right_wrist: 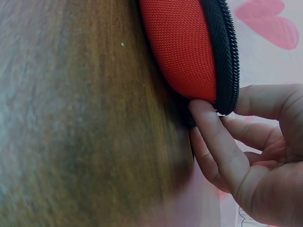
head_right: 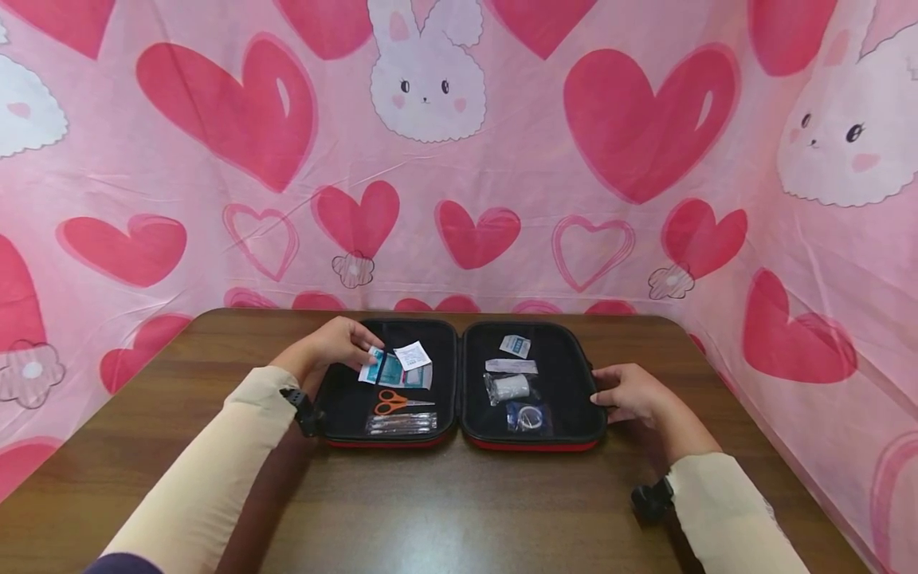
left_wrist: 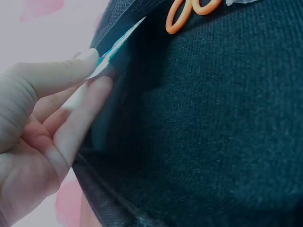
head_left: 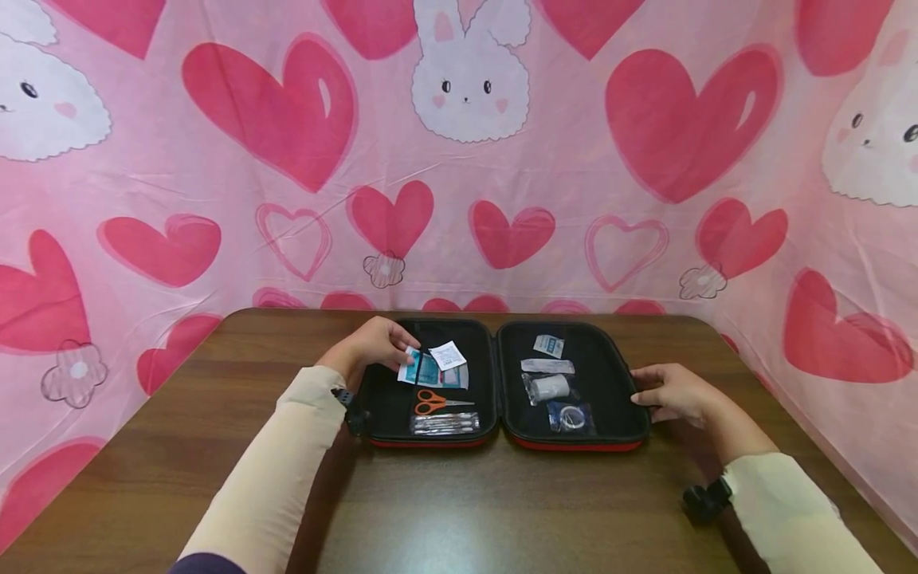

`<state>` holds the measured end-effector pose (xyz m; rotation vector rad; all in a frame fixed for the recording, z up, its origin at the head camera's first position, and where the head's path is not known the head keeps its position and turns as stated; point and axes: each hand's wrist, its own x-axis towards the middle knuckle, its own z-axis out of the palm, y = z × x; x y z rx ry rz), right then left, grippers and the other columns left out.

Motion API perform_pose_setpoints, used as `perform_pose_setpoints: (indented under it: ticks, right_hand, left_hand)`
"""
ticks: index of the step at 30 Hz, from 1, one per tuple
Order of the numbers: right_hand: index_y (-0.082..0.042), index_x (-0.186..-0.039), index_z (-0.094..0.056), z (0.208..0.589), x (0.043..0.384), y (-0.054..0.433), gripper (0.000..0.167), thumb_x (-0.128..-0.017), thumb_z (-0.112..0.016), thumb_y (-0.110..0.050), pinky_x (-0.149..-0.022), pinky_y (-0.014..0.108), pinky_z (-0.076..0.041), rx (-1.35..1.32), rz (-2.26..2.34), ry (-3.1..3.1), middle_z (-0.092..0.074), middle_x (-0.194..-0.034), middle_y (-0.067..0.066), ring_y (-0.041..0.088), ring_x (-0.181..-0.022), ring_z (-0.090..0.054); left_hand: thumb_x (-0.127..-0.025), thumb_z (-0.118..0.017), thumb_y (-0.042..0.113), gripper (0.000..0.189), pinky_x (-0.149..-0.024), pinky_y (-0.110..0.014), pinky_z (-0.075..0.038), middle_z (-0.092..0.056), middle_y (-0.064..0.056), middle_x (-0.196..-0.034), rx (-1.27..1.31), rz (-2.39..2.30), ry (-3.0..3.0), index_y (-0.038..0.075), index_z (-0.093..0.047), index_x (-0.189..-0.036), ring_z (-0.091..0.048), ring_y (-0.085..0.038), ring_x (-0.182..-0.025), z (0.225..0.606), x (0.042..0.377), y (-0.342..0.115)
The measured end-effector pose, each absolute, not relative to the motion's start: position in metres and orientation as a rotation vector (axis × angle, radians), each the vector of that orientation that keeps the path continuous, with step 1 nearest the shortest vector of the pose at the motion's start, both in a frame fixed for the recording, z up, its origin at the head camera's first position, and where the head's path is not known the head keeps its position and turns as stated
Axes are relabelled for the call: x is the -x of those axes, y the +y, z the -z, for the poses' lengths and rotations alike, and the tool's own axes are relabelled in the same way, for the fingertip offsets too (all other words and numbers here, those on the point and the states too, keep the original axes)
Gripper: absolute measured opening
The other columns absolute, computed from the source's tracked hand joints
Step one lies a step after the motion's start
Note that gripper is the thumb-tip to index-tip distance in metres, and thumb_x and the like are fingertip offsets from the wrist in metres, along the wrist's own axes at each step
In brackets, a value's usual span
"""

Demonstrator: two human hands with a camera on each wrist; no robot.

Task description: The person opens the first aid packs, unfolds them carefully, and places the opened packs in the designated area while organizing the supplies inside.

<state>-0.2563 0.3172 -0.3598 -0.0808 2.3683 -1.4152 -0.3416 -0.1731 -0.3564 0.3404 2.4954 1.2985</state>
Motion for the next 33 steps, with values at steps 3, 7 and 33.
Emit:
perform_pose_setpoints:
  ticks: [3, 7, 33]
  right_hand:
    - [0.022, -0.139, -0.028, 0.360, 0.256, 0.318, 0.064, -0.091, -0.064, 0.002, -0.077, 0.045, -0.057, 0.085, 1.417, 2.369, -0.048, -0.126, 0.037, 0.023, -0.088, -0.066]
    - [0.022, -0.139, -0.029, 0.361, 0.257, 0.318, 0.064, -0.091, -0.064, 0.001, -0.077, 0.045, -0.057, 0.086, 1.412, 2.368, -0.049, -0.126, 0.036, 0.023, -0.087, -0.066]
    - [0.021, -0.140, -0.028, 0.361, 0.258, 0.319, 0.064, -0.091, -0.064, 0.001, -0.078, 0.046, -0.057, 0.074, 1.399, 2.367, -0.048, -0.127, 0.037, 0.023, -0.090, -0.065]
  left_hand:
    - [-0.083, -0.072, -0.006, 0.030, -0.069, -0.038, -0.059, -0.071, -0.017, -0.100, -0.331, -1.299, 2.456, -0.006, -0.069, -0.112, -0.068, -0.020, -0.075, 0.354, 0.339, -0.174]
    - [-0.083, -0.070, -0.008, 0.031, -0.070, -0.038, -0.059, -0.070, -0.018, -0.104, -0.307, -1.312, 2.438, -0.005, -0.069, -0.114, -0.068, -0.022, -0.077, 0.352, 0.337, -0.177]
    - [-0.084, -0.068, -0.011, 0.018, -0.067, -0.037, -0.059, -0.070, -0.016, -0.085, -0.250, -1.411, 2.432, -0.011, -0.069, -0.102, -0.066, -0.019, -0.065, 0.365, 0.341, -0.163]
